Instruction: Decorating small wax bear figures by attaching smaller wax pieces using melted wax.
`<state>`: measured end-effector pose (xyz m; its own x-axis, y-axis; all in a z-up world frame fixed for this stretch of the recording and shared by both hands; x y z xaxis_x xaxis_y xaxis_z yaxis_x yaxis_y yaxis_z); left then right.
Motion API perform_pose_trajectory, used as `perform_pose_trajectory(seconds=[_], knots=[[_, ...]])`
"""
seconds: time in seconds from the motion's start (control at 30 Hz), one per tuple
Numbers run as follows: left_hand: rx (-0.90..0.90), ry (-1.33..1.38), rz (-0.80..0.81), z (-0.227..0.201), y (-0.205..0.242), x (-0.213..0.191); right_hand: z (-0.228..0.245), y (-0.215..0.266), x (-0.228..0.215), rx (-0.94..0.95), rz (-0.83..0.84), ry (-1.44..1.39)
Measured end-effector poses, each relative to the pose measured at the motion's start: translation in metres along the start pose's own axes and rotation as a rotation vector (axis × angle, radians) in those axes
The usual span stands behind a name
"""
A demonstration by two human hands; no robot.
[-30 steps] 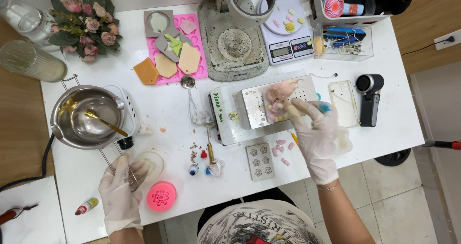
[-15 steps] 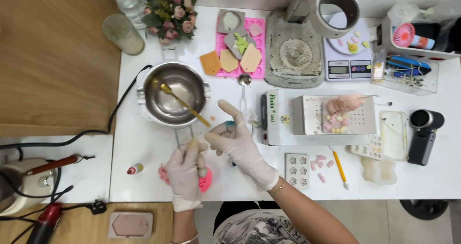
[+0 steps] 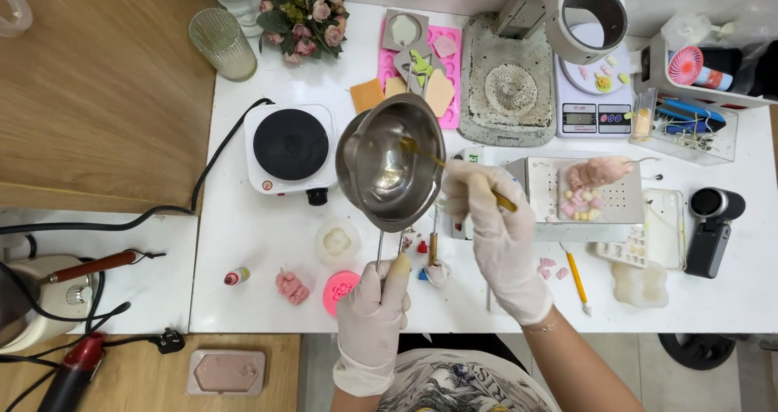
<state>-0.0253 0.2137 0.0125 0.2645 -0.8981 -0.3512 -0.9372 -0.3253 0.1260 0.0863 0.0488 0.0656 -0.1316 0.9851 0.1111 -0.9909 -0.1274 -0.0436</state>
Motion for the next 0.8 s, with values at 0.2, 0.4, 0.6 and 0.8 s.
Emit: perform_pose_trajectory(seconds=[0.2, 0.4, 0.6, 0.8], knots=[[0.218, -0.39, 0.05, 0.001, 0.02, 0.022, -0.009, 0.015, -0.016, 0.081, 0.02, 0.14], [0.325, -0.438, 0.073, -0.016, 0.023, 0.024, -0.018, 0.023, -0.048, 0.162, -0.163, -0.234], [0.015, -0.082, 0.115, -0.005, 0.015, 0.027, -0.009, 0.071, -0.092, 0.132, -0.404, -0.204], [-0.49, 0.25, 0.127, 0.046, 0.024, 0.04, 0.027, 0.112, -0.105, -0.362, -0.357, 0.245]])
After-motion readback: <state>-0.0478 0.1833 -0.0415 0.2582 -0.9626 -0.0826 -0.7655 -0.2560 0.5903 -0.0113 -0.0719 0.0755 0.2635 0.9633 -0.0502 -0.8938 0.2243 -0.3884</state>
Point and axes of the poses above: each hand's wrist, its own y-axis away from the middle knuckle, its own x-axis out of the palm, z = x × y, the point moved 9 cm from there along -y, towards the middle knuckle, and after that the axes turned 6 degrees about -y, right-handed, at the moved point
